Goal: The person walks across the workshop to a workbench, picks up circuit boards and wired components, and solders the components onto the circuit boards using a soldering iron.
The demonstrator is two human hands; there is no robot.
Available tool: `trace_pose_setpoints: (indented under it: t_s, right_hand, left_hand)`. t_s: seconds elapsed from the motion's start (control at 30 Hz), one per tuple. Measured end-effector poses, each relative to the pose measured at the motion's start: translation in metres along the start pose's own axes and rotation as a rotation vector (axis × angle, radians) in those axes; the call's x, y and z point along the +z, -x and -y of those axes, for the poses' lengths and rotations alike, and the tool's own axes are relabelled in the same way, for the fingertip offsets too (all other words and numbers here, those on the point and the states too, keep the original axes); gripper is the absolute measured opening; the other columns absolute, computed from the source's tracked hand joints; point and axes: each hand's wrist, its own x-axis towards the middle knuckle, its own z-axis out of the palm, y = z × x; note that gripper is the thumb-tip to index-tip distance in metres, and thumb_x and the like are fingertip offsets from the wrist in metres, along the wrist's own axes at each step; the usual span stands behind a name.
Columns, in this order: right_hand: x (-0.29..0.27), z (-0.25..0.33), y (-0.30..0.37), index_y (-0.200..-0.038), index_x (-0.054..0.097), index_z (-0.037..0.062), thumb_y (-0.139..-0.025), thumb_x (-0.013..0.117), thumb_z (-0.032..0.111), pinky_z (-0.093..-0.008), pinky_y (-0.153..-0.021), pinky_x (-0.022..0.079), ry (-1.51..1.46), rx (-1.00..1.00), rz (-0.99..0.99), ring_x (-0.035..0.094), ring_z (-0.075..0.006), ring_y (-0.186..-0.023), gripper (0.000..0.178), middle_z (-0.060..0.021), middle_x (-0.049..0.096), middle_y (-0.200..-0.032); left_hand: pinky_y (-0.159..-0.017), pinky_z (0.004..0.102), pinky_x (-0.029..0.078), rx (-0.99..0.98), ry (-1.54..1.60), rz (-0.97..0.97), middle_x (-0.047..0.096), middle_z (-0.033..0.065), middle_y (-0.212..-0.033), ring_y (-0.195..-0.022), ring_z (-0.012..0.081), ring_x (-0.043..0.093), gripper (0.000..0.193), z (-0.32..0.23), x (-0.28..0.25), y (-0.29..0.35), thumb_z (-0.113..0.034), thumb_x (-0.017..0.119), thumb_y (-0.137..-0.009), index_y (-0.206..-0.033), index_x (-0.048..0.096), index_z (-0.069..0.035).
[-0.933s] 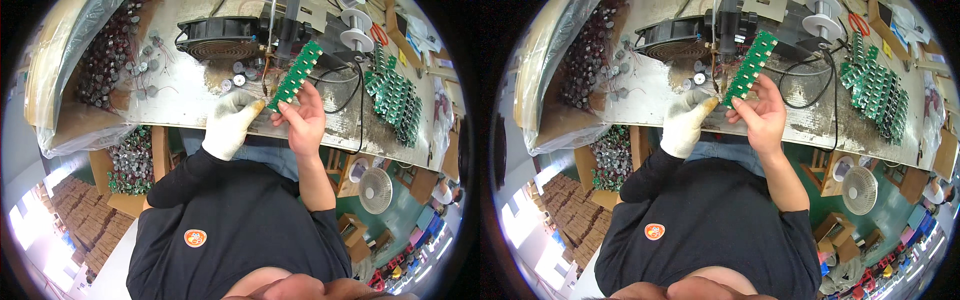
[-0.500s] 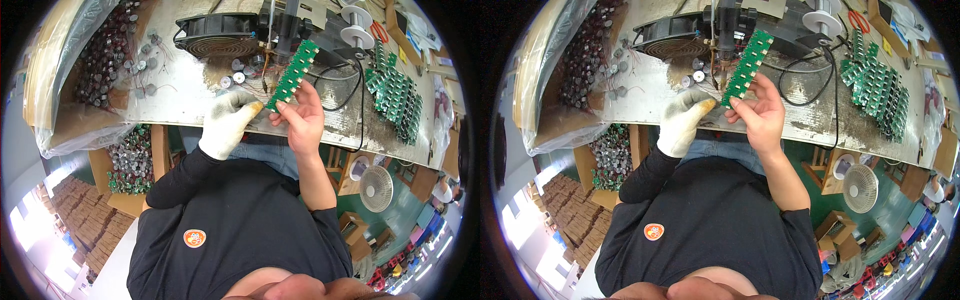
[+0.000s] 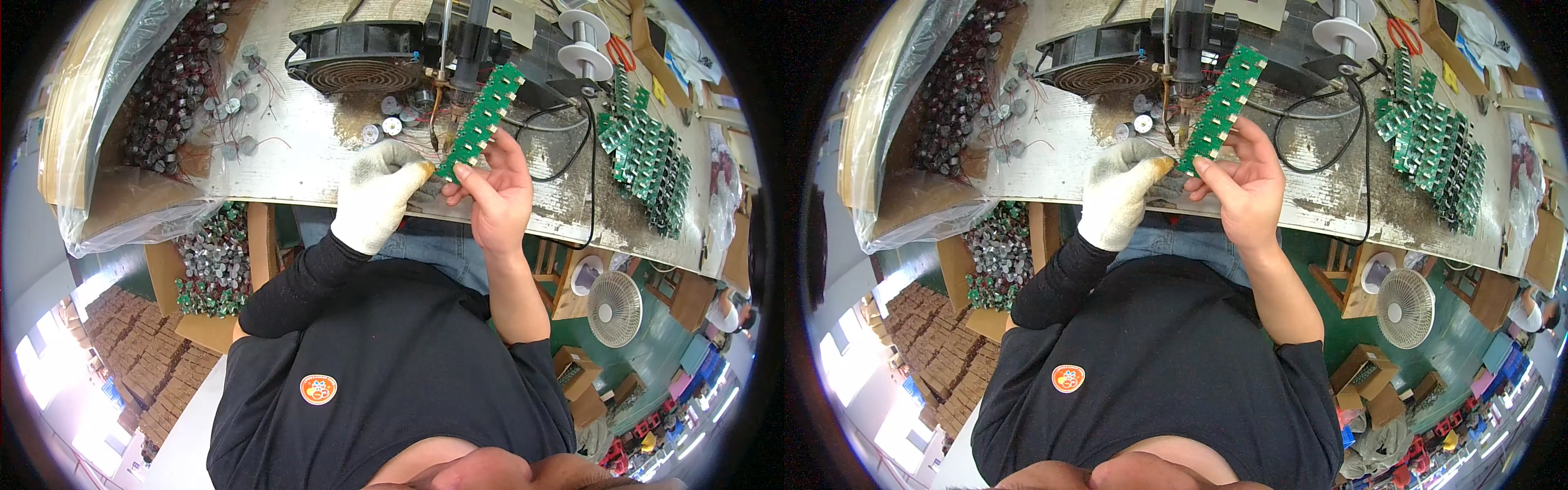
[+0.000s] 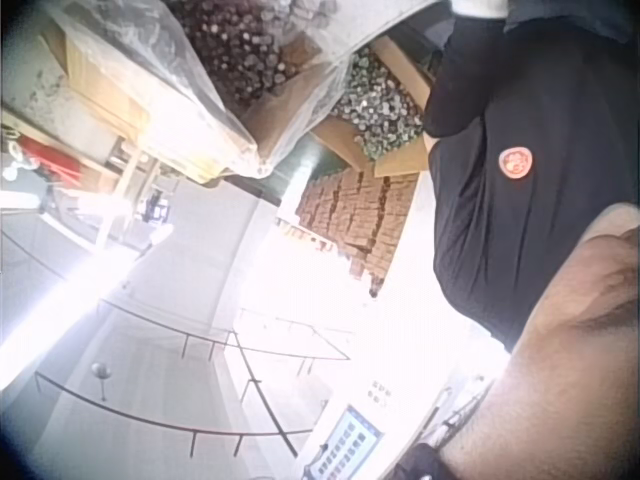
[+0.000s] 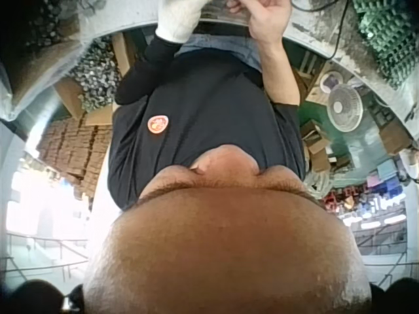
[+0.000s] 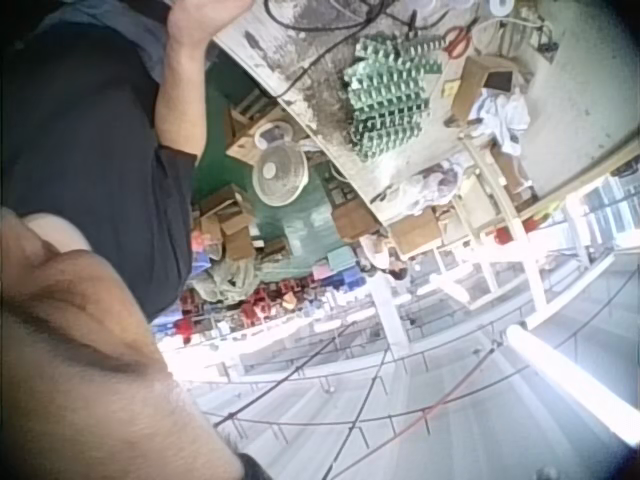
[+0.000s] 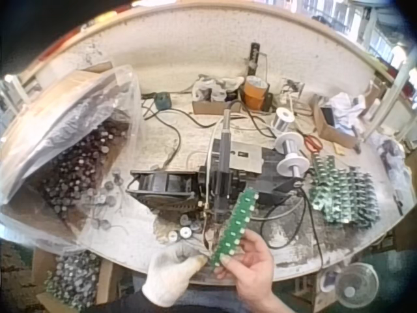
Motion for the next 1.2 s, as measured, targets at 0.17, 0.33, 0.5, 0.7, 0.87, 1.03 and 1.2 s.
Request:
trace_pose_setpoints:
  t_s: [0.17,0.33,0.5,0.7,0.87,1.03,1.2]
  right_hand:
    - [0.002,0.005,-0.001,-0.131,0.041,0.0000,-0.080,0.058,-0.012,-0.0248,-0.049,0.052,0.005,-0.006,0.006,0.064,-0.0195,-0.064,0.055,-0.0173,0.058,-0.111]
    - [0.000,0.002,-0.001,-0.130,0.040,-0.0014,-0.080,0.059,-0.011,-0.0249,-0.049,0.052,0.041,-0.022,0.008,0.064,-0.0192,-0.064,0.054,-0.0173,0.058,-0.111]
    - [-0.001,-0.002,0.004,-0.130,0.040,-0.0015,-0.080,0.059,-0.010,-0.0253,-0.049,0.052,0.029,-0.020,-0.003,0.064,-0.0191,-0.064,0.054,-0.0175,0.057,-0.113]
    - [-0.001,-0.001,0.003,-0.130,0.040,-0.0011,-0.080,0.059,-0.011,-0.0252,-0.049,0.051,0.035,-0.019,0.004,0.064,-0.0190,-0.063,0.054,-0.0172,0.057,-0.112]
    - [0.001,0.002,0.001,-0.130,0.040,-0.0008,-0.080,0.058,-0.011,-0.0249,-0.048,0.051,0.031,-0.007,-0.011,0.064,-0.0187,-0.063,0.054,-0.0166,0.059,-0.108]
    - [0.003,0.005,0.000,-0.129,0.041,-0.0014,-0.080,0.058,-0.011,-0.0247,-0.048,0.052,0.013,-0.013,-0.005,0.064,-0.0187,-0.063,0.053,-0.0163,0.059,-0.107]
    - [-0.002,-0.001,0.002,-0.129,0.041,-0.0023,-0.081,0.059,-0.011,-0.0254,-0.049,0.053,0.027,-0.018,-0.005,0.065,-0.0188,-0.064,0.052,-0.0175,0.058,-0.108]
  left_hand:
    - [-0.058,0.0245,0.044,0.018,0.069,-0.004,0.062,0.0042,-0.072,-0.066,0.0084,0.056,0.015,0.001,0.002,-0.001,-0.013,0.063,-0.083,-0.082,0.064,0.002]
    - [-0.058,0.0244,0.044,0.021,-0.006,-0.009,0.062,0.0037,-0.072,-0.065,0.0083,0.056,0.014,0.002,0.002,0.000,-0.012,0.062,-0.083,-0.082,0.064,0.002]
    - [-0.056,0.0237,0.042,0.045,0.074,0.012,0.061,0.0028,-0.071,-0.063,0.0070,0.054,0.013,0.013,0.002,0.000,-0.010,0.062,-0.083,-0.081,0.064,0.002]
    - [-0.057,0.0238,0.042,0.048,0.103,-0.006,0.060,0.0024,-0.070,-0.064,0.0071,0.053,0.011,0.015,0.003,0.000,-0.009,0.063,-0.082,-0.081,0.064,0.001]
    - [-0.059,0.0238,0.043,0.025,0.129,0.007,0.060,0.0023,-0.071,-0.065,0.0077,0.054,0.012,0.007,0.004,-0.001,-0.010,0.062,-0.083,-0.081,0.064,0.001]
    - [-0.059,0.0241,0.043,-0.009,0.114,0.001,0.062,0.0025,-0.072,-0.065,0.0079,0.054,0.014,-0.003,0.004,0.002,-0.012,0.061,-0.084,-0.082,0.065,0.002]
    - [-0.057,0.0247,0.043,0.009,0.011,-0.002,0.061,0.0031,-0.068,-0.063,0.0079,0.054,0.017,0.005,0.002,0.000,-0.014,0.062,-0.082,-0.080,0.066,0.002]
